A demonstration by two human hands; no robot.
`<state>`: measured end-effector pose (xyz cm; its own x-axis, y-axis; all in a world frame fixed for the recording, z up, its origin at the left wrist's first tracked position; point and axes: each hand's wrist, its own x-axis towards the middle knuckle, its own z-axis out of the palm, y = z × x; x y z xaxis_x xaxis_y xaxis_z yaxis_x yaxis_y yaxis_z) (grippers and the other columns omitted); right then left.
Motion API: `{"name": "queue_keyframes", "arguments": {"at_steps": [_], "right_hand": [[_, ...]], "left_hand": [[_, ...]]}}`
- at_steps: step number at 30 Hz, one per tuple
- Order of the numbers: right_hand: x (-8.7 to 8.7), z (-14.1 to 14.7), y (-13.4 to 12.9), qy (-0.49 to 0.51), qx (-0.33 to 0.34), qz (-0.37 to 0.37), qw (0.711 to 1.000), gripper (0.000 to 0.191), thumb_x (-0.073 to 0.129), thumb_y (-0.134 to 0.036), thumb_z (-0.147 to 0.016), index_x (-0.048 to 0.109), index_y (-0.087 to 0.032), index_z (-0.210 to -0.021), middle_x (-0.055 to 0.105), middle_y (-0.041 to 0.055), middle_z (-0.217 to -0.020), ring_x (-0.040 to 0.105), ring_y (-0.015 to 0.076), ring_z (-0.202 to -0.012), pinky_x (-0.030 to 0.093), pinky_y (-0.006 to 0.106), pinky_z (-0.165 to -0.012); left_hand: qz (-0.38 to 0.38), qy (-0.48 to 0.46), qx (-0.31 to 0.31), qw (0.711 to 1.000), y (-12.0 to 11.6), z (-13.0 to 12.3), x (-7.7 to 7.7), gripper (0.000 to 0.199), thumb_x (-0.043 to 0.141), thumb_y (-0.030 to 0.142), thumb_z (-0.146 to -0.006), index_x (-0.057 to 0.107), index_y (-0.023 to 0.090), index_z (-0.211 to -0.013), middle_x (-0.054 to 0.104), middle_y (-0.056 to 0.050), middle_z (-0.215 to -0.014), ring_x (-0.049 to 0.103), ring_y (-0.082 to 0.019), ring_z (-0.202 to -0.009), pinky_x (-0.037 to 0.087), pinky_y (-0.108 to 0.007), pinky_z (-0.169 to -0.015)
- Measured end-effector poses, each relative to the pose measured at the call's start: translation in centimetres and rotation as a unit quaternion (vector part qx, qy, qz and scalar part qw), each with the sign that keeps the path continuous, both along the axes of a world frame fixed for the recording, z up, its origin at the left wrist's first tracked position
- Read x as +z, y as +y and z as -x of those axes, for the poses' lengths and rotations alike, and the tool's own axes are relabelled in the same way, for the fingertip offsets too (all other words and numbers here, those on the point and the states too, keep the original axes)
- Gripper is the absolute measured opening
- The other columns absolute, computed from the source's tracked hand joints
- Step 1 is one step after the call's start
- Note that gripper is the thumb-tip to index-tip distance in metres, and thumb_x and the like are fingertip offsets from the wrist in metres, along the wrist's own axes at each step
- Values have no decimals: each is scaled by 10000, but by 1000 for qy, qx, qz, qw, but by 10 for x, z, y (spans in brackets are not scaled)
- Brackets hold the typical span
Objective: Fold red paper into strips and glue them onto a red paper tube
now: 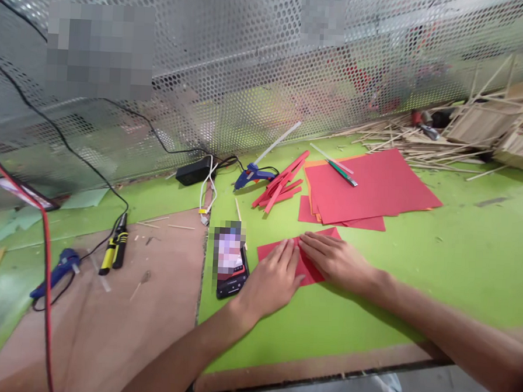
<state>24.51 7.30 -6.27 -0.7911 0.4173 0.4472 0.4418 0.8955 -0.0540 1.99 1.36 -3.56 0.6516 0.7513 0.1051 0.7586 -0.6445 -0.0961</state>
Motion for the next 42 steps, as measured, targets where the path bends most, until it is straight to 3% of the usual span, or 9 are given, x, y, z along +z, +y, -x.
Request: {"name": "queue_keyframes", "arguments": {"at_steps": [5,17,23,31,34,38,42], "right_hand": [[-11,-1,-3,-23,-18,-29,999,392,546,-89,-990,650,62,-1336,700,271,-1366,711,375,-1259,640,452,-1033],[-11,8,-17,-76,-62,-63,993,470,508,-29,-933,611,94,-1375,661,309,-1402,679,385,-1311,614,459,-1087],[-12,12,-24,-69,-85,-63,992,470,515,-32,-914,631,81,-1356,661,301,-1408,687,382,-1300,617,464,-1080],[-5,5,-5,-53,-35,25,998,522,534,-84,-940,576,76,-1435,614,302,-1473,638,390,-1368,585,490,-1127],[-2,8,0,-49,-38,24,998,506,534,-95,-946,593,65,-1423,623,286,-1471,641,382,-1364,581,476,-1132],[-3,12,-5,-53,-47,-32,997,427,523,-85,-968,646,65,-1349,681,292,-1383,701,398,-1267,626,505,-1049],[-7,13,-10,-57,-65,-10,996,459,537,-75,-932,643,47,-1361,666,285,-1412,686,375,-1298,601,481,-1091]], "left_hand": [[-2,13,24,1000,-3,-3,-6,529,366,302,-1134,559,-34,-1493,569,-246,-1537,566,-322,-1458,510,-426,-1192],[5,22,45,999,-8,-8,-12,507,349,157,-1087,536,-61,-1504,528,-273,-1559,511,-346,-1492,475,-437,-1229],[-2,26,59,998,-12,-12,-13,518,355,179,-1084,544,-94,-1483,523,-313,-1542,516,-385,-1478,499,-465,-1209],[26,-11,67,997,-1,-3,-7,508,368,209,-1097,546,-44,-1500,537,-263,-1558,530,-345,-1479,516,-456,-1198],[29,-19,70,997,7,2,-5,498,392,204,-1096,539,-42,-1503,523,-267,-1569,507,-337,-1500,508,-461,-1206],[2,-13,28,1000,7,5,-8,459,433,83,-1042,590,-33,-1457,585,-254,-1522,561,-321,-1459,509,-420,-1205],[-3,1,10,1000,4,6,-12,503,436,2,-976,600,-26,-1450,604,-253,-1504,583,-319,-1438,521,-416,-1192]]}}
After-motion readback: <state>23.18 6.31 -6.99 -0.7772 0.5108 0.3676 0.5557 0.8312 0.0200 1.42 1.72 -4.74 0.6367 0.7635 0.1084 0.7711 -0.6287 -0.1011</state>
